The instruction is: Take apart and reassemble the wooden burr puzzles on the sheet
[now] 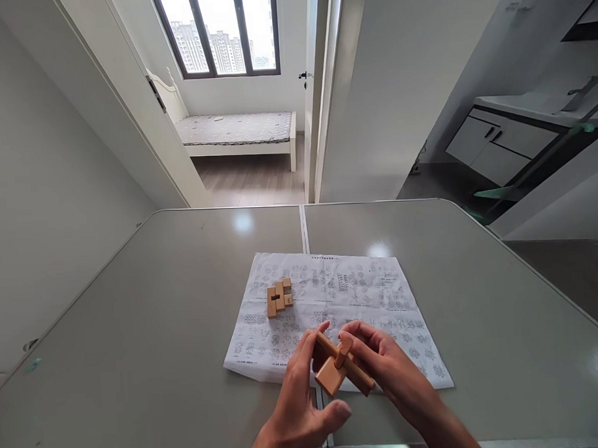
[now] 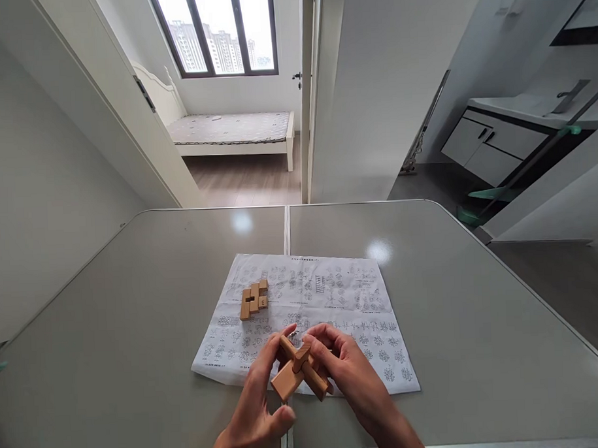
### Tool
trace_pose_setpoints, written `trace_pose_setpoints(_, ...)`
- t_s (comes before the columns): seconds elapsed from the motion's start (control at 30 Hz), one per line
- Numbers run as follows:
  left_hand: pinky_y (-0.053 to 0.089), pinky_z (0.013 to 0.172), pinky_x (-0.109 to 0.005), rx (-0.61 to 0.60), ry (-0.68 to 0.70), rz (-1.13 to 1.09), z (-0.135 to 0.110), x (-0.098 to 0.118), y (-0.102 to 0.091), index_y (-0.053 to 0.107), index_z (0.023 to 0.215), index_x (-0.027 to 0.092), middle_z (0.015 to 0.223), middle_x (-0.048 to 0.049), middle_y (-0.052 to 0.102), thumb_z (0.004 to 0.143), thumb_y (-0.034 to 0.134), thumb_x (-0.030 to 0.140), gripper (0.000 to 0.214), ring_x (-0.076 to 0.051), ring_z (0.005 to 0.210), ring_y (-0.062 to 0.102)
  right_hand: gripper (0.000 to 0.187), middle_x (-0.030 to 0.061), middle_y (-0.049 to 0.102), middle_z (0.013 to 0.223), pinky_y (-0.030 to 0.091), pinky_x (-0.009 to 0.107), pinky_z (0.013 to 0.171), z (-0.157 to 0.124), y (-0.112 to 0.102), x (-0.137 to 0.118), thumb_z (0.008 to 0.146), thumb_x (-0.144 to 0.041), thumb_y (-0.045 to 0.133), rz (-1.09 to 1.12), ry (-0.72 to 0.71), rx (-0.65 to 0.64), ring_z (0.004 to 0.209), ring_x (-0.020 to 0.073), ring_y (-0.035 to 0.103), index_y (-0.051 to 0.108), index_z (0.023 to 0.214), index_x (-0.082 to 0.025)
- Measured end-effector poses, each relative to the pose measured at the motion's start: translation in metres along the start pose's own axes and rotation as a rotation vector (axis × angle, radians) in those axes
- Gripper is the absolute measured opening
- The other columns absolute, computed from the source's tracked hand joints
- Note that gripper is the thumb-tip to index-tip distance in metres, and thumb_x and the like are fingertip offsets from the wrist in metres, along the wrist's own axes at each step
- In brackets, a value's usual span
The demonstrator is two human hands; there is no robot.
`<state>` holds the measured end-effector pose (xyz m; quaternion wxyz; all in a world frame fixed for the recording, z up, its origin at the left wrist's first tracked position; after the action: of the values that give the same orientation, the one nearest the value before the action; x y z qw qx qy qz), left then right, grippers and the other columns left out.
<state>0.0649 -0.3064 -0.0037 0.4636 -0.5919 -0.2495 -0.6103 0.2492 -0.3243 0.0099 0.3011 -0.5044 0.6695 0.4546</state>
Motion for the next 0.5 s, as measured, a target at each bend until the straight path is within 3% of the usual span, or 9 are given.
trace_pose_setpoints(0.13, 0.052, 0.1, -0.045, 0.03, -0.087, 0.081, 0.002, -0.002, 0.0, 0.058, 0.142, 0.018, 0.124, -0.0146, 0.068, 0.09, 0.061, 0.064, 0.069, -0.032, 0.106, 0.066, 0.046, 0.0003, 0.067, 0.084, 0.047, 0.024, 0.069, -0.001, 0.001, 0.0, 0.085, -0.063, 0.077, -0.012, 0.02, -0.031, 0.075, 0.0158, 0.061, 0.068, 0.096, -0.02)
trace_pose_setpoints(0.23, 0.054, 0.094, -0.041, 0.002, -0.071, 0.102, 0.0, -0.006, 0.001, 0.06, 0.14, 0.018, 0.116, -0.0129, 0.068, 0.09, 0.06, 0.066, 0.069, -0.029, 0.1, 0.065, 0.047, 0.0006, 0.067, 0.082, 0.046, 0.024, 0.065, -0.002, 0.0, 0.002, 0.084, -0.065, 0.078, -0.002, 0.044, -0.038, 0.073, 0.0157, 0.06, 0.068, 0.094, -0.02)
trace_pose_setpoints(0.37, 0.052, 0.073, -0.032, -0.006, -0.08, 0.112, -0.005, -0.012, 0.003, 0.043, 0.157, 0.018, 0.1, -0.0082, 0.063, 0.094, 0.052, 0.071, 0.083, -0.02, 0.077, 0.058, 0.05, -0.001, 0.064, 0.073, 0.041, 0.023, 0.056, 0.003, -0.011, 0.004, 0.08, -0.066, 0.08, 0.043, 0.02, 0.031, 0.061, 0.0128, 0.055, 0.067, 0.094, -0.02)
trace_pose_setpoints(0.5, 0.048, 0.068, -0.028, -0.016, -0.099, 0.138, -0.007, -0.017, 0.007, 0.032, 0.163, 0.02, 0.094, -0.0042, 0.059, 0.105, 0.043, 0.057, 0.07, -0.014, 0.068, 0.05, 0.051, -0.0043, 0.06, 0.063, 0.04, 0.021, 0.051, 0.017, -0.033, -0.001, 0.076, -0.059, 0.087, 0.144, -0.048, 0.169, 0.053, 0.0096, 0.048, 0.066, 0.099, -0.018)
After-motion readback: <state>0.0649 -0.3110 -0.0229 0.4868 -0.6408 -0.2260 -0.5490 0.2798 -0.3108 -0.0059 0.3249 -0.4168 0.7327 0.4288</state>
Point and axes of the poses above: each hand's wrist, its own z-axis towards the middle knuckle, its own y-axis out of the palm, x = y × z, the point moved 1 cm from there along z, towards the middle knuckle
